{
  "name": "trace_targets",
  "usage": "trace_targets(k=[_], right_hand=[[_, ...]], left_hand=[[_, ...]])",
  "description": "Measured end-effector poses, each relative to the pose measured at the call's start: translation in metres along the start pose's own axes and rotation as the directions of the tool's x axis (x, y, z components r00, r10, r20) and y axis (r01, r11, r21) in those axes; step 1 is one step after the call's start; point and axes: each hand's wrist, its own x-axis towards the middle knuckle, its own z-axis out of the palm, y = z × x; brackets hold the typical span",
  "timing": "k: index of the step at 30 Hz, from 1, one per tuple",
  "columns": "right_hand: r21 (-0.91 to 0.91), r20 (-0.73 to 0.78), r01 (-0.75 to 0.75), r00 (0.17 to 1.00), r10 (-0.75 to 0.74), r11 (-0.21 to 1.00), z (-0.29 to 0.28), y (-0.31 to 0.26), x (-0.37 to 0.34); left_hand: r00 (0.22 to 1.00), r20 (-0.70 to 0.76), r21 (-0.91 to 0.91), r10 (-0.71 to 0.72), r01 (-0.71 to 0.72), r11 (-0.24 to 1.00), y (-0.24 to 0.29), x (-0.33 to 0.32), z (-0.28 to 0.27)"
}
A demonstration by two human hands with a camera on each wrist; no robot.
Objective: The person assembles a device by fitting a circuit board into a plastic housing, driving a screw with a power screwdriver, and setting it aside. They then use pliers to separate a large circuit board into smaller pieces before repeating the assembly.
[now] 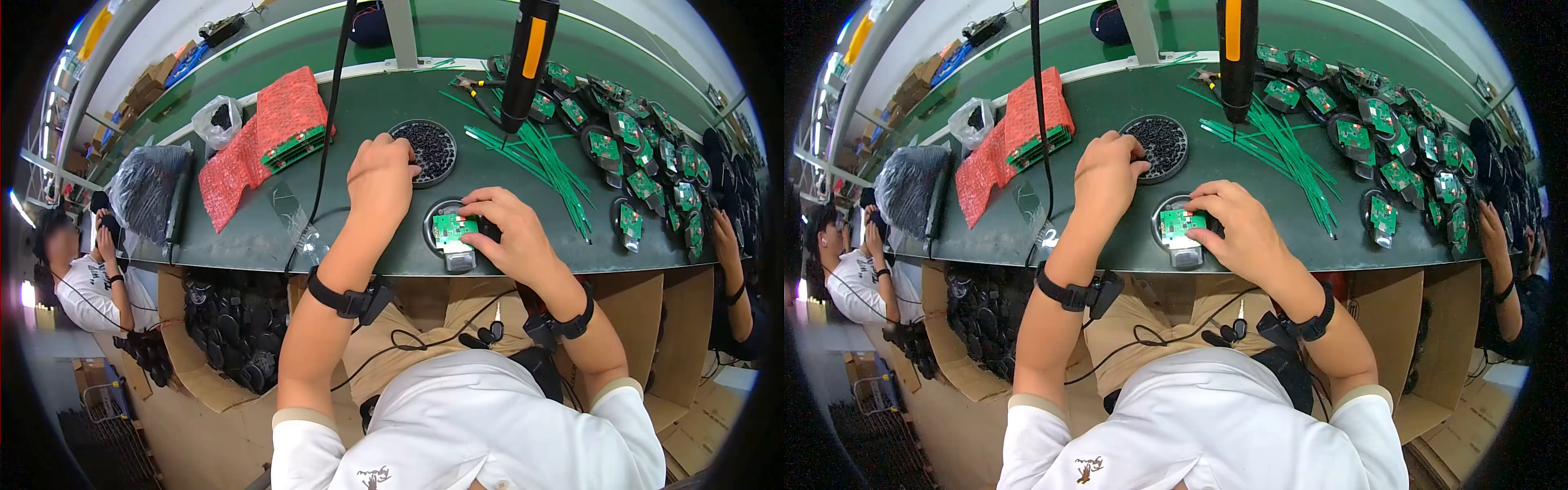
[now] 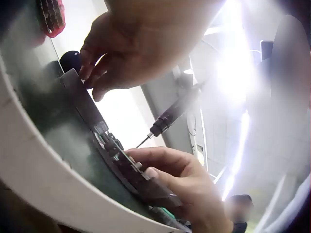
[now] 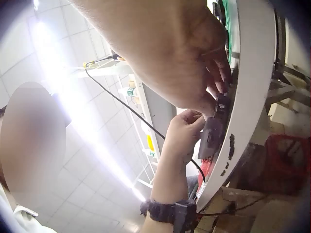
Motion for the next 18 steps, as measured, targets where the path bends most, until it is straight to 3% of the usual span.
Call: trace_targets(k=[7, 14, 16, 18], right_hand=[[0.115, -0.114, -0.021, 0.993, 0.034, 0.993, 0.004, 0.007, -0.007], [0.185, -0.109, -0.057, 0.991, 0.078, 0.981, 0.003, 0.011, -0.008], [0.333, -0.081, -0.141, 0.981, 0.177, 0.932, 0.003, 0.013, -0.007], [0.337, -0.075, -0.151, 0.979, 0.187, 0.929, -0.001, 0.013, -0.004]], left_hand=[[0.995, 0.053, 0.005, -0.083, 0.083, 0.997, 0.003, 0.0, 0.004], [0.999, 0.016, -0.019, -0.041, 0.041, 0.999, -0.003, 0.003, 0.011], [0.999, -0.013, -0.039, -0.03, 0.029, 0.999, -0.004, 0.003, 0.013], [0.999, -0.026, -0.054, -0.037, 0.036, 0.998, -0.004, 0.002, 0.013]])
